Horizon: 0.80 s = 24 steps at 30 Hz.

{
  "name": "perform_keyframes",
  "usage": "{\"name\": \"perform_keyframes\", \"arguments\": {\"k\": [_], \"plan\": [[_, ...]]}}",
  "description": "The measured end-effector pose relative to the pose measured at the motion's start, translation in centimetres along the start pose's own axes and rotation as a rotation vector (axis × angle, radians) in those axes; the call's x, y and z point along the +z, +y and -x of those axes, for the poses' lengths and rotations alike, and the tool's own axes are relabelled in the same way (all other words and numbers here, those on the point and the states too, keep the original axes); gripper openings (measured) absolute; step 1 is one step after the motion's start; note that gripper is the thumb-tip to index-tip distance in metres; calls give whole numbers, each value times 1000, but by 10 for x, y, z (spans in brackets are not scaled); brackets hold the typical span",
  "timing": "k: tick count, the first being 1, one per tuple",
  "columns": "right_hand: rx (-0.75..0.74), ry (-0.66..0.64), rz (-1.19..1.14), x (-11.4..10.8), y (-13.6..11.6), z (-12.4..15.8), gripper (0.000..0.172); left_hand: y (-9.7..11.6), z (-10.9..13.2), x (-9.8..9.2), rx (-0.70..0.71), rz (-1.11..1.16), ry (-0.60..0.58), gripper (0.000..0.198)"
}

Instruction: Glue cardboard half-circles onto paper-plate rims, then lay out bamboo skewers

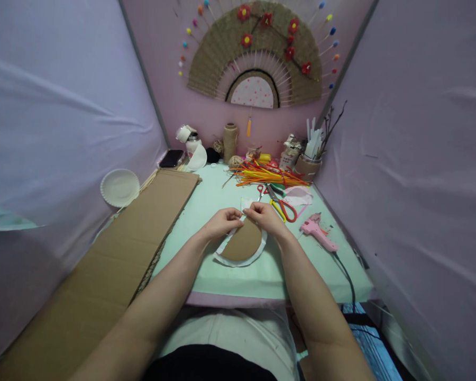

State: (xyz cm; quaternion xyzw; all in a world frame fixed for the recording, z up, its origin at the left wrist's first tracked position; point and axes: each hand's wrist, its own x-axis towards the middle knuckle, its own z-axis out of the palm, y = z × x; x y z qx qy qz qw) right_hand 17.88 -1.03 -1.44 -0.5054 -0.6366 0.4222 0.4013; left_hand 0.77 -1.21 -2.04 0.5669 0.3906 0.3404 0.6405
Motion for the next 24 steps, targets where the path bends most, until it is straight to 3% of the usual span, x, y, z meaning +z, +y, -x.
{"name": "perform_keyframes", "arguments": {"k": [4,9,15,20,24], "plan": [[-5,25,21,-2,2,0,50,-1,-1,-1,-15,11,9,21],[63,8,-131,-11,10,-1,57,2,-3,-2,-27,78,80,26],[95,-32,-171,-9,13,0,40,6,0,-1,-46,136,154,28],[34,75,-76,-8,10,0,38,5,1,0,-74,233,57,31],[-10,369,180,-44,17,21,43,4,-3,-5,-102,290,153,28]]}}
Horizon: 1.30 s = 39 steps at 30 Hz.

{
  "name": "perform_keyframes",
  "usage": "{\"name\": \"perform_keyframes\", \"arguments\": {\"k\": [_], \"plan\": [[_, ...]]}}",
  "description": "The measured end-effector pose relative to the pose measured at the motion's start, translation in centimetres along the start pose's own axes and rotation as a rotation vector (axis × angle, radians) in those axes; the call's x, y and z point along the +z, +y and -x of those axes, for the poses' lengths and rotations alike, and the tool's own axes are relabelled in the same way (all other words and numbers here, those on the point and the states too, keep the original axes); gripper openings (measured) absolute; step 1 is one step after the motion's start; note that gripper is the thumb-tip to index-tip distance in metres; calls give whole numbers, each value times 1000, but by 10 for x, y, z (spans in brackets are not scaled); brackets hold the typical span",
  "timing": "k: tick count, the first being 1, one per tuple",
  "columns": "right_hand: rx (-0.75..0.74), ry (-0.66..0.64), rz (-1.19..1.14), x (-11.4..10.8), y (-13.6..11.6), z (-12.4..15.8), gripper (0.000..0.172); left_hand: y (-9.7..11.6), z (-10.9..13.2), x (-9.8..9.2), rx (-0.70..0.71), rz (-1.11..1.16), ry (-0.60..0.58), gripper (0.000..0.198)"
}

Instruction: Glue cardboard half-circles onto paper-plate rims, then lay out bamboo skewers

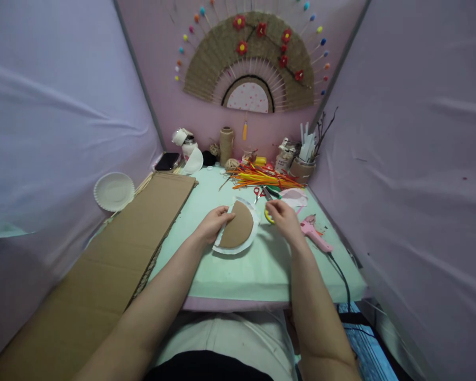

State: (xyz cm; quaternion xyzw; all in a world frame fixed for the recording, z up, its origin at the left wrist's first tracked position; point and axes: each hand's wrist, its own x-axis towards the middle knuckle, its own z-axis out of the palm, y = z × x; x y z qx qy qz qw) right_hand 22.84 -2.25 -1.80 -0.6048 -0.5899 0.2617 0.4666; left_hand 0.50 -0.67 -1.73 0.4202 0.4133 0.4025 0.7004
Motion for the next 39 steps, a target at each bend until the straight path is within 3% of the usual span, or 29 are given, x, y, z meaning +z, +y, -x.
{"name": "perform_keyframes", "arguments": {"k": [3,6,9,12,17,22,27,29,32,36,39], "plan": [[77,217,359,-51,24,14,42,0,-4,-2,-2,27,82,22],[277,142,807,-93,51,27,48,-2,-5,-2,14,16,97,19],[410,-7,991,-107,69,31,59,-5,-6,-1,39,14,89,21],[407,-84,1014,-101,77,28,54,-7,-8,-1,45,5,103,22],[422,-22,893,-95,67,30,48,-8,-10,-3,78,18,122,22],[299,220,344,-97,36,51,44,-7,-8,-3,106,-3,115,22],[195,433,-318,-65,-13,67,40,-3,-4,1,147,7,109,24],[166,399,-445,-45,-30,72,36,-2,-2,3,164,19,103,25],[168,272,-455,-15,-43,79,37,-2,-1,4,198,22,77,28],[154,92,-347,14,-44,83,43,-8,-4,2,271,-41,57,28],[87,63,-201,25,-44,82,46,-12,-7,1,374,-162,80,23]]}}
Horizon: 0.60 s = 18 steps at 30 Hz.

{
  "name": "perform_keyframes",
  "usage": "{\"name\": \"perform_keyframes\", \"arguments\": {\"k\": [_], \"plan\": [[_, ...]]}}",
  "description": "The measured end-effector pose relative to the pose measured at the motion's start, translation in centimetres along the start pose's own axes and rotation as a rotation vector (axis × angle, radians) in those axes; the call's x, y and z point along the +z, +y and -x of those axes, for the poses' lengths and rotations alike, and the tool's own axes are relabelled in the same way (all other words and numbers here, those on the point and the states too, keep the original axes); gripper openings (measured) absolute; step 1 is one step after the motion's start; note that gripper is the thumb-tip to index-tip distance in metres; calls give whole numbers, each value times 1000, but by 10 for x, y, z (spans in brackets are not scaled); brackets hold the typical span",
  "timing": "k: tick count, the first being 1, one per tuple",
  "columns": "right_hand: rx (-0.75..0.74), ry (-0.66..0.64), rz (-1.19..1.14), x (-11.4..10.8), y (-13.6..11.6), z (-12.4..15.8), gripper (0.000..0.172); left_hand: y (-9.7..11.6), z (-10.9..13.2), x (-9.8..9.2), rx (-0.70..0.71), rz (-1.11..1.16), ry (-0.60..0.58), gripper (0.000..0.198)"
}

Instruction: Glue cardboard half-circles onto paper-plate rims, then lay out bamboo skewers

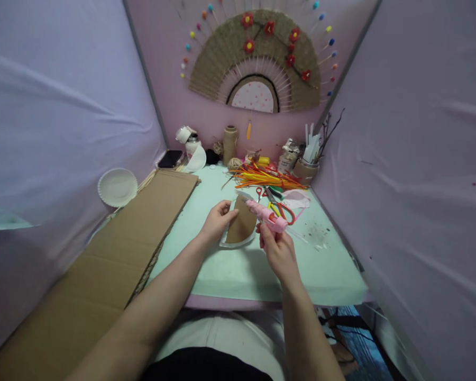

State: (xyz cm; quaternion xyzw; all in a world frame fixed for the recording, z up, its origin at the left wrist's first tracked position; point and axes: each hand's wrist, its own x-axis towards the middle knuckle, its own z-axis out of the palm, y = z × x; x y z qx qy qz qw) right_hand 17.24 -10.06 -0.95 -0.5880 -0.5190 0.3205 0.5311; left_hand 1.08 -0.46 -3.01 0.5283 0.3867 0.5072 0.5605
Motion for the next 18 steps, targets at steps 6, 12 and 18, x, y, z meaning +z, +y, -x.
{"name": "perform_keyframes", "arguments": {"k": [6,12,18], "plan": [[-133,73,233,11,-6,1,49,1,3,2,142,-157,-2,16],[-167,110,297,15,-7,2,47,5,6,4,174,-183,-20,15],[-175,123,333,15,-7,2,47,9,9,6,145,-165,-1,17]]}}
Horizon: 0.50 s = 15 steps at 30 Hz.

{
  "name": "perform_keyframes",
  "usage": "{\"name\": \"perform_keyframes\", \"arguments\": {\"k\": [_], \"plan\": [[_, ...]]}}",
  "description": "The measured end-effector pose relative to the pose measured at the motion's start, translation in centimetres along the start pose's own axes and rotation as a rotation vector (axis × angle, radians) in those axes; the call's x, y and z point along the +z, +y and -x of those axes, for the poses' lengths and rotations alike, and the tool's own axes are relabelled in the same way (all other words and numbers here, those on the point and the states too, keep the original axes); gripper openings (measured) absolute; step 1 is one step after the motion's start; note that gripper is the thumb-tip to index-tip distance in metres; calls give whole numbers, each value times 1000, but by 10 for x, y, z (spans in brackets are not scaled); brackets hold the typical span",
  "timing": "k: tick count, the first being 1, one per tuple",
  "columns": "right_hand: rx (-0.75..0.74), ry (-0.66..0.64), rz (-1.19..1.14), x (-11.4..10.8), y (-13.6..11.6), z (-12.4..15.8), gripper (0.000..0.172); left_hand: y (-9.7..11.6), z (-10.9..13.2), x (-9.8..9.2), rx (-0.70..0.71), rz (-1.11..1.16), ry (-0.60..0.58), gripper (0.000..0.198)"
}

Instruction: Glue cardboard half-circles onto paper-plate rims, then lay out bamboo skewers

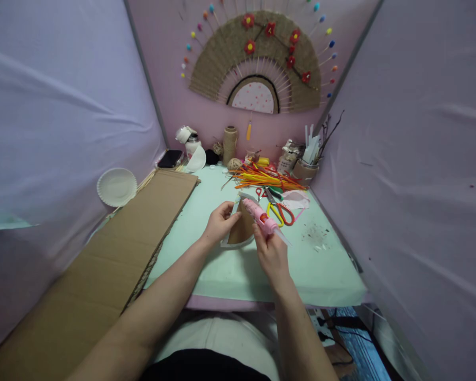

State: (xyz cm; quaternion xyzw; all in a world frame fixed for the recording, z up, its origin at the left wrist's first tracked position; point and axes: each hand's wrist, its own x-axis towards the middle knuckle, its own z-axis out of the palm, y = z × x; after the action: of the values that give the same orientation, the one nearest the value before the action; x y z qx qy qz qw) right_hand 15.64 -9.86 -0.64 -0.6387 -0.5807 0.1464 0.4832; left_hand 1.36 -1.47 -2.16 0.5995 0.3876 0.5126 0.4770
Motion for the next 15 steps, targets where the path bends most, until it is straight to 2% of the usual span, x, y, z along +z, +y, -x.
{"name": "perform_keyframes", "arguments": {"k": [15], "plan": [[6,6,3,2,2,-1,51,-2,0,0,40,-45,0,16]]}}
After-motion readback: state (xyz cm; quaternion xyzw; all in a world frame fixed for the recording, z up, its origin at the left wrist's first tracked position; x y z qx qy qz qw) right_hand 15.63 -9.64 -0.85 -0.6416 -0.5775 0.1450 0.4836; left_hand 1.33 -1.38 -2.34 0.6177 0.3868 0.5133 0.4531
